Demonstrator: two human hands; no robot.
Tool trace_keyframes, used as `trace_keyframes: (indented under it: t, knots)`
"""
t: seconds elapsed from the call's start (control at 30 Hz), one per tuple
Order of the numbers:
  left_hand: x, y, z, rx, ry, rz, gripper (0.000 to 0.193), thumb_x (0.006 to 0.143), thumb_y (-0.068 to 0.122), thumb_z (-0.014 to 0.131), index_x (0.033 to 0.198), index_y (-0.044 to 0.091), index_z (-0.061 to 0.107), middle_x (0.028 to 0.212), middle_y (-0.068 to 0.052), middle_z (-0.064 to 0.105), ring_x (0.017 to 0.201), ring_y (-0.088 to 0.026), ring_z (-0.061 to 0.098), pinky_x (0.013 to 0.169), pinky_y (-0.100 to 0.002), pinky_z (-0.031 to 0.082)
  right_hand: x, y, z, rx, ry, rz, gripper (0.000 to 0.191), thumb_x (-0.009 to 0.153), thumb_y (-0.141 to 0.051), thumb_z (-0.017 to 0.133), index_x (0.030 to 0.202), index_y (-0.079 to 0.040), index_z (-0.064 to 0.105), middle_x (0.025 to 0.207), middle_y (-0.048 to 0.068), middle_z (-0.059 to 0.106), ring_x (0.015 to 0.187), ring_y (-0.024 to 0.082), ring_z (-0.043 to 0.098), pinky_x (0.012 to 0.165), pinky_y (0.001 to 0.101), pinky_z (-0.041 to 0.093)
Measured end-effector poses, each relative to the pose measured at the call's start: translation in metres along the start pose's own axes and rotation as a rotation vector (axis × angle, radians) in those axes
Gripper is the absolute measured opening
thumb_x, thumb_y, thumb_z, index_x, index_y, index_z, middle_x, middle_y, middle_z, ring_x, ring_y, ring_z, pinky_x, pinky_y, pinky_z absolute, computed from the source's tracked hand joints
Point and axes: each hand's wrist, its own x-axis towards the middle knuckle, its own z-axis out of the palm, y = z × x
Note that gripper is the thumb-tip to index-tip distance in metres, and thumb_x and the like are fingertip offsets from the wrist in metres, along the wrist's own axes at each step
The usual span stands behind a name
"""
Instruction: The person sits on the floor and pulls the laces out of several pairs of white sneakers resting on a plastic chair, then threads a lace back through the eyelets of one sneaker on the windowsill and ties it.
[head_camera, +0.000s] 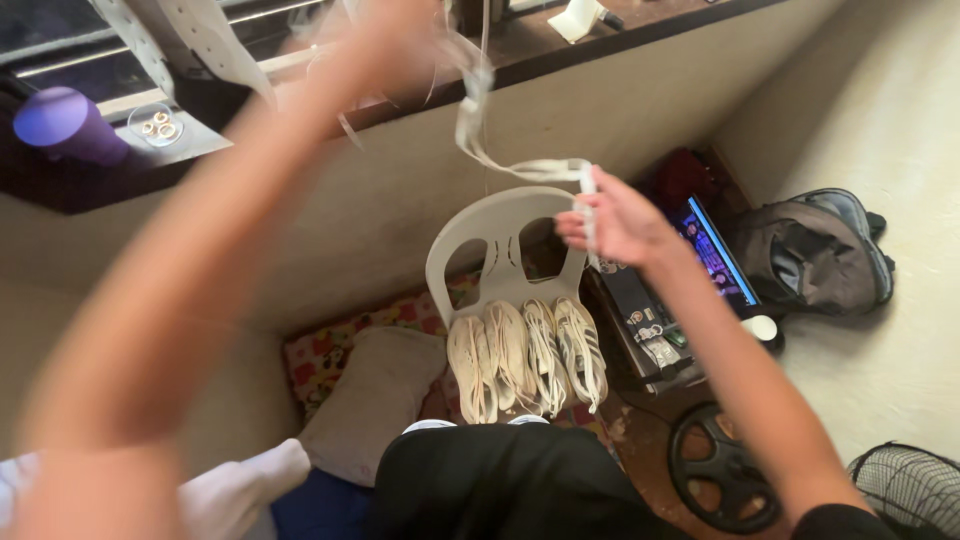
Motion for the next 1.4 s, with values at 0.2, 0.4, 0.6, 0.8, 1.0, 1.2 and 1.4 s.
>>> trace_keyframes:
  t: [0.2,0.4,0.6,0.8,1.0,1.2,1.4]
  knots:
    - [-0.101,0.133,0.129,-0.274,-0.152,0.094,0.035,0.085,0.037,0.073,0.096,0.004,0.072,0.087,-0.019,0.071,0.079,-0.037,0.073,0.067,-0.047,0.058,0.052,0.036,0.035,0.002,0.014,-0.115,0.023,0.098,-0.027,0.059,0.091,-0.005,0.058,0.103,0.020,0.072,0.098,0.029,0.071,0.089,0.0425,0.060]
    - [-0.147,0.108,0.151,-1.002,-0.130,-0.482,0.063,0.096,0.053,0.067,0.110,-0.008,0.067,0.108,-0.024,0.071,0.097,-0.033,0.073,0.086,-0.036,0.059,0.047,0.045,0.043,-0.388,-0.058,-0.152,0.009,0.100,-0.009,0.058,0.092,-0.008,0.055,0.074,0.000,0.056,0.051,0.003,0.041,0.041,0.0224,0.029]
    - [-0.164,0.097,0.155,-1.141,0.342,0.161,0.083,0.087,0.028,0.075,0.149,-0.002,0.029,0.131,-0.023,0.058,0.116,-0.031,0.059,0.096,-0.043,0.048,0.014,0.016,0.107,-0.941,-0.181,0.085,0.014,0.099,-0.029,0.057,0.095,-0.017,0.063,0.062,-0.006,0.048,0.047,0.003,0.038,0.040,0.0225,0.026]
    - [-0.156,0.064,0.155,-1.238,-0.180,-0.418,0.022,0.098,0.027,0.059,0.107,0.010,0.070,0.069,0.001,0.052,0.058,-0.014,0.043,0.051,-0.033,0.034,-0.003,-0.050,0.120,-1.024,-0.140,-0.166,0.033,0.103,-0.037,0.062,0.092,-0.006,0.057,0.065,-0.006,0.046,0.052,0.004,0.038,0.043,0.0243,0.028]
    - [-0.118,0.043,0.150,-1.937,0.489,-0.106,0.030,0.109,0.034,0.054,0.094,0.009,0.057,0.074,0.004,0.047,0.067,-0.007,0.043,0.062,-0.025,0.034,0.040,-0.046,0.124,-1.082,-0.144,-0.360,0.031,0.097,-0.038,0.068,0.099,-0.008,0.069,0.069,-0.009,0.045,0.058,0.003,0.034,0.048,0.0235,0.027]
    - [-0.088,0.045,0.152,-2.119,0.820,-0.356,0.033,0.109,0.038,0.043,0.092,0.010,0.050,0.089,0.000,0.055,0.092,-0.016,0.066,0.080,-0.028,0.048,0.115,-0.013,0.128,-0.781,-0.104,-0.569,0.035,0.104,-0.036,0.059,0.103,-0.004,0.073,0.071,-0.006,0.050,0.062,0.004,0.039,0.056,0.0239,0.034]
    - [-0.085,0.024,0.138,-1.580,0.891,-0.397,0.030,0.106,0.033,0.044,0.119,0.010,0.059,0.105,0.005,0.062,0.101,-0.008,0.057,0.090,-0.024,0.047,0.190,-0.010,0.176,-0.453,-0.372,-0.739,0.023,0.111,-0.024,0.057,0.120,-0.003,0.059,0.095,-0.002,0.057,0.085,0.006,0.053,0.077,0.0243,0.048]
